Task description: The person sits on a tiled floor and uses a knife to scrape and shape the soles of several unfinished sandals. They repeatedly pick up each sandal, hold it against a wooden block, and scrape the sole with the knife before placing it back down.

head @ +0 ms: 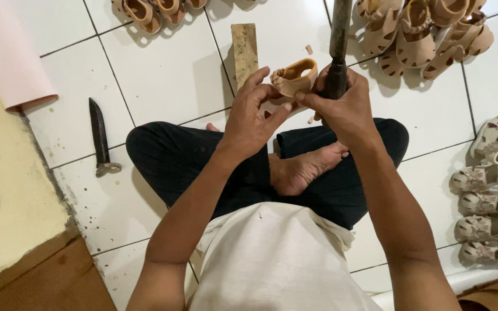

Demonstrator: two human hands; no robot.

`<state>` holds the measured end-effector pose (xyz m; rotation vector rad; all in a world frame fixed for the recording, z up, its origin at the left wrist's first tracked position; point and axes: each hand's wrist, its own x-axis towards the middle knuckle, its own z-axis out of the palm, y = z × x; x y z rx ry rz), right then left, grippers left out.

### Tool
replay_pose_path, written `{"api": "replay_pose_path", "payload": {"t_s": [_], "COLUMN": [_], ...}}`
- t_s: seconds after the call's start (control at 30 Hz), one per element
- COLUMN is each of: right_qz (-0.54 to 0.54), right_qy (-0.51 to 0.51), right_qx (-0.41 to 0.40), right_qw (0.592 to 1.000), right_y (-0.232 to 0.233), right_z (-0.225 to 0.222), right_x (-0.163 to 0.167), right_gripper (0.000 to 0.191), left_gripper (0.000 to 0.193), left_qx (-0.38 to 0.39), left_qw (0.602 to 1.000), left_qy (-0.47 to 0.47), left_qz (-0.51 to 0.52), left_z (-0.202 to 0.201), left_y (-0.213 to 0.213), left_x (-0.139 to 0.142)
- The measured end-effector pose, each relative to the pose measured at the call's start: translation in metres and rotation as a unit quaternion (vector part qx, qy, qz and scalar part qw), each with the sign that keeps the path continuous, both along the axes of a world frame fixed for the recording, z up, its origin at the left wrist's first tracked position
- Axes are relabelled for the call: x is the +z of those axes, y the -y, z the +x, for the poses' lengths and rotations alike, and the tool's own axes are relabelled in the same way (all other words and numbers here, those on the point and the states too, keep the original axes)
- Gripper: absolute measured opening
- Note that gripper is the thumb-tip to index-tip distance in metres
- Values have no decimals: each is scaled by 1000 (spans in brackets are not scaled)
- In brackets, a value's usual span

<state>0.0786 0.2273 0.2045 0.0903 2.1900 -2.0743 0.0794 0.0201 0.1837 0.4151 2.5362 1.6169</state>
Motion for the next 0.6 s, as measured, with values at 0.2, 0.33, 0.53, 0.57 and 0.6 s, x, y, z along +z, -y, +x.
{"api": "replay_pose_path", "payload": {"t_s": [0.2,0.33,0.53,0.57,0.6], "right_qz": [14,-12,306,248,188], "right_qy": [24,23,-199,-199,-197], "right_qx": [-22,-30,-71,-23,25], "right_qw": [999,999,928,948,962], "right_y": [0,0,4,3,2], "right_z": [2,2,4,3,1], "right_x": [-3,-4,-2,-2,-4], "right_gripper": [32,32,37,44,52], "left_gripper": [24,22,21,21,21], "left_qx": [37,42,37,27,16], "left_qw": [999,998,997,995,993], "left_qy": [41,39,55,76,98], "left_qz": [1,-4,40,54,68], "left_z": [-4,-3,-10,-12,-13], "left_y": [-12,-14,-7,-3,2], "left_x": [8,5,-16,-21,-26]}}
